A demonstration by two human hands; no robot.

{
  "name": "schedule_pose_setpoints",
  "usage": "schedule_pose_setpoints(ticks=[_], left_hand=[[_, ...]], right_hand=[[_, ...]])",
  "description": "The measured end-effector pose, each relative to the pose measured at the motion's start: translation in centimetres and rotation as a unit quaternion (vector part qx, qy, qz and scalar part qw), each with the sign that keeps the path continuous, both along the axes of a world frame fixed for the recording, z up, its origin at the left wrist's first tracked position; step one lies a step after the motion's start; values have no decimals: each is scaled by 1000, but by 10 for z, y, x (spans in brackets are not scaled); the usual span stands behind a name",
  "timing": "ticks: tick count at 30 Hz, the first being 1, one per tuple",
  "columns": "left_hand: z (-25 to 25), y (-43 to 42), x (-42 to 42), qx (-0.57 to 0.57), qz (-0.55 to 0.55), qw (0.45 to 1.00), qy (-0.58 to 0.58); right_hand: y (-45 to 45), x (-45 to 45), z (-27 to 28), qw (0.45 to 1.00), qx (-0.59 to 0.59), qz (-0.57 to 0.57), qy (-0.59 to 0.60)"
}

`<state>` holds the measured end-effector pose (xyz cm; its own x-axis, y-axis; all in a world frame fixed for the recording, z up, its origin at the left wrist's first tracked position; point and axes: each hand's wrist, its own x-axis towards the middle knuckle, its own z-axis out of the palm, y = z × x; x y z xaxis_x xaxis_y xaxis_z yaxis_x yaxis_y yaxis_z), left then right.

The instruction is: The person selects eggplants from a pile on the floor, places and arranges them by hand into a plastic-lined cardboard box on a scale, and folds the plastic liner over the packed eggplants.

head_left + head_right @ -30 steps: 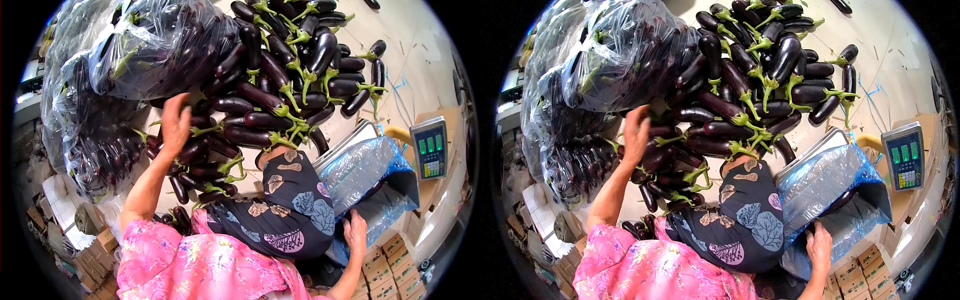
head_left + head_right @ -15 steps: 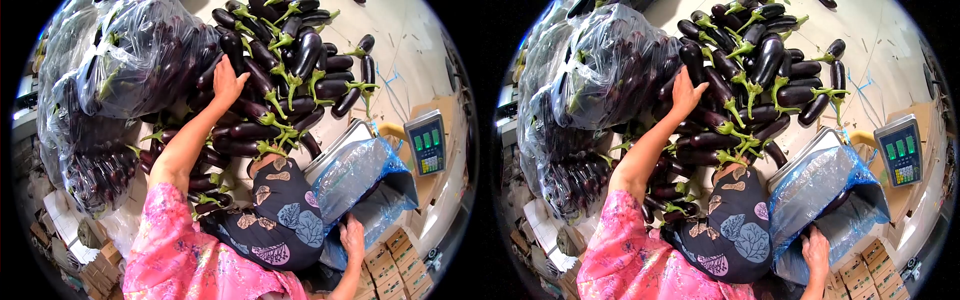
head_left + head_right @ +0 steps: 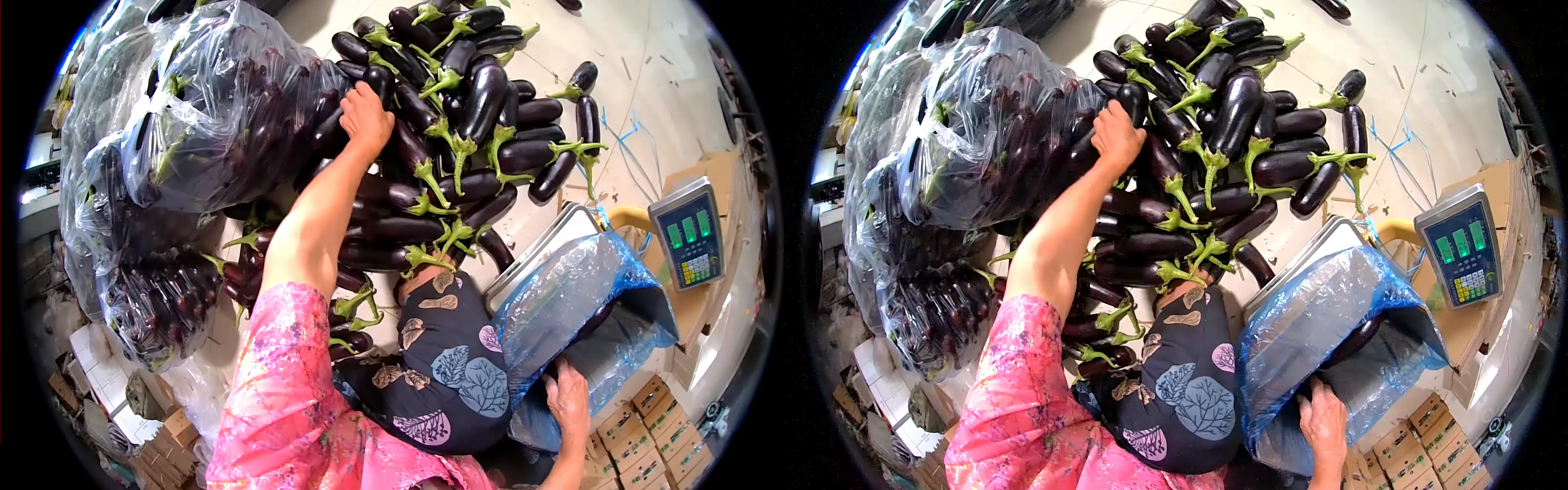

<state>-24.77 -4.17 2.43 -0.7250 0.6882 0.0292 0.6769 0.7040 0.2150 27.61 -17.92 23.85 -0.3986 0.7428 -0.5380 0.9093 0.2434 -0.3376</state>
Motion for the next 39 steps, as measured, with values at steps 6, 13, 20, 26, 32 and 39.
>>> schedule_pose_setpoints(ticks=[6, 13, 20, 26, 32, 39], left_hand=[[-3, 50, -50, 230, -67, 966, -91], [14, -34, -26, 246, -147, 903, -319], [27, -136, -14, -38, -379, 904, -193], [25, -116, -23, -93, -429, 878, -191], [37, -66, -25, 165, -334, 898, -233], [49, -73, -35, 252, -142, 901, -323]], right_hand=[[2, 1, 1, 1000, -17, -9, -7], [8, -3, 5, 999, -34, -23, -8], [6, -4, 2, 1000, -23, 5, 1], [6, -6, 4, 1000, -11, 12, -1], [-2, 6, -6, 1000, 2, 22, 17], [1, 7, -4, 998, 5, 52, 18]])
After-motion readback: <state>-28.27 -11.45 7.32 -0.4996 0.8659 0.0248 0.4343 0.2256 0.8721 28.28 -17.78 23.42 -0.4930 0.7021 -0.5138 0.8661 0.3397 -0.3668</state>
